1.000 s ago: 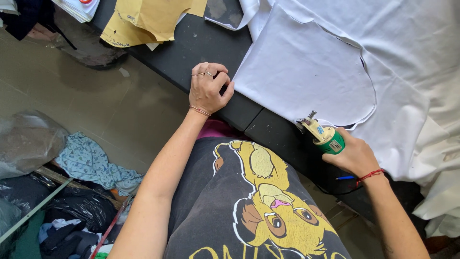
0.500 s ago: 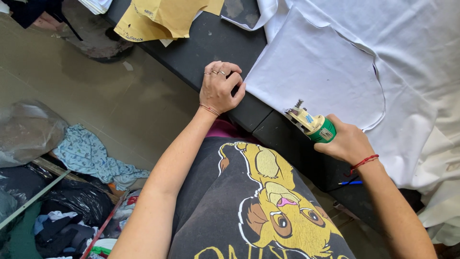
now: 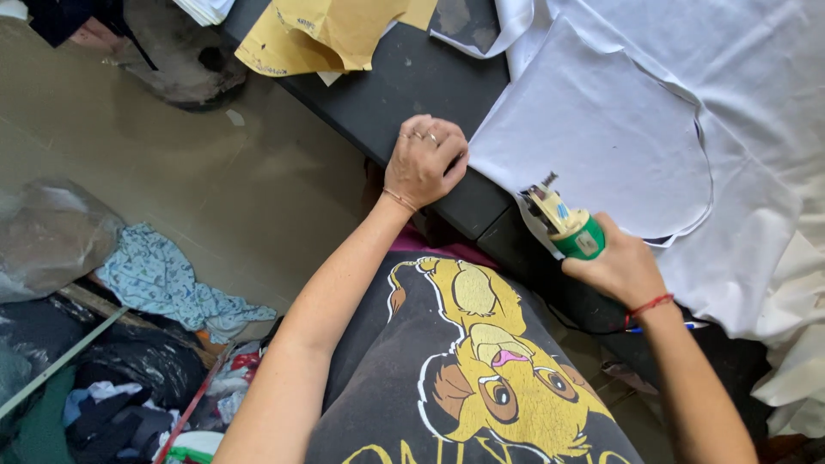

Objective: Tracing patterns onto fabric and cutting them out using an electric rotary cutter

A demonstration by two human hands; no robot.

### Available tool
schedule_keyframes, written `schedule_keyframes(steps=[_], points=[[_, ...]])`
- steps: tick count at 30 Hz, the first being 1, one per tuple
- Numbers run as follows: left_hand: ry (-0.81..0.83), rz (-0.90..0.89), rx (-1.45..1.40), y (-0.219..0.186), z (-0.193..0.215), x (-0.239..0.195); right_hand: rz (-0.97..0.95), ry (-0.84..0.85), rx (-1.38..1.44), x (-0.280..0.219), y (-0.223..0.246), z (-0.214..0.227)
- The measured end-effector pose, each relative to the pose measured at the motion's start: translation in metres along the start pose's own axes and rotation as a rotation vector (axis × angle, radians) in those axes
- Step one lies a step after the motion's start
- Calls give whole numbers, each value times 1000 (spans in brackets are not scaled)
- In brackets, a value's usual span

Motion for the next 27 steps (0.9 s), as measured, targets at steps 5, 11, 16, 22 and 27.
schedule_keyframes(steps=[5, 11, 16, 22, 27], points=[[21, -163, -126, -27, 15, -9, -229, -121, 199, -24, -15, -32], [115, -299, -172, -49, 6, -25, -310, -168, 326, -31, 10, -31], [136, -305, -205, -46, -3, -33, -383, -137, 363, -31, 23, -28], [152, -308, -215, -45, -5, -34, -364, -139, 341, -24, 21, -23], [128, -302, -229, -44, -8, -37, -310, -121, 274, -11, 19, -13]])
Point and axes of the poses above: each hand's wrist, its own x-axis towards the middle knuckle, its own z-axis out of the back of the hand, y = z × x, the point moved 9 cm from there along x, towards the middle knuckle, and after that the axes turned 11 degrees about z, right-handed, at the moved point
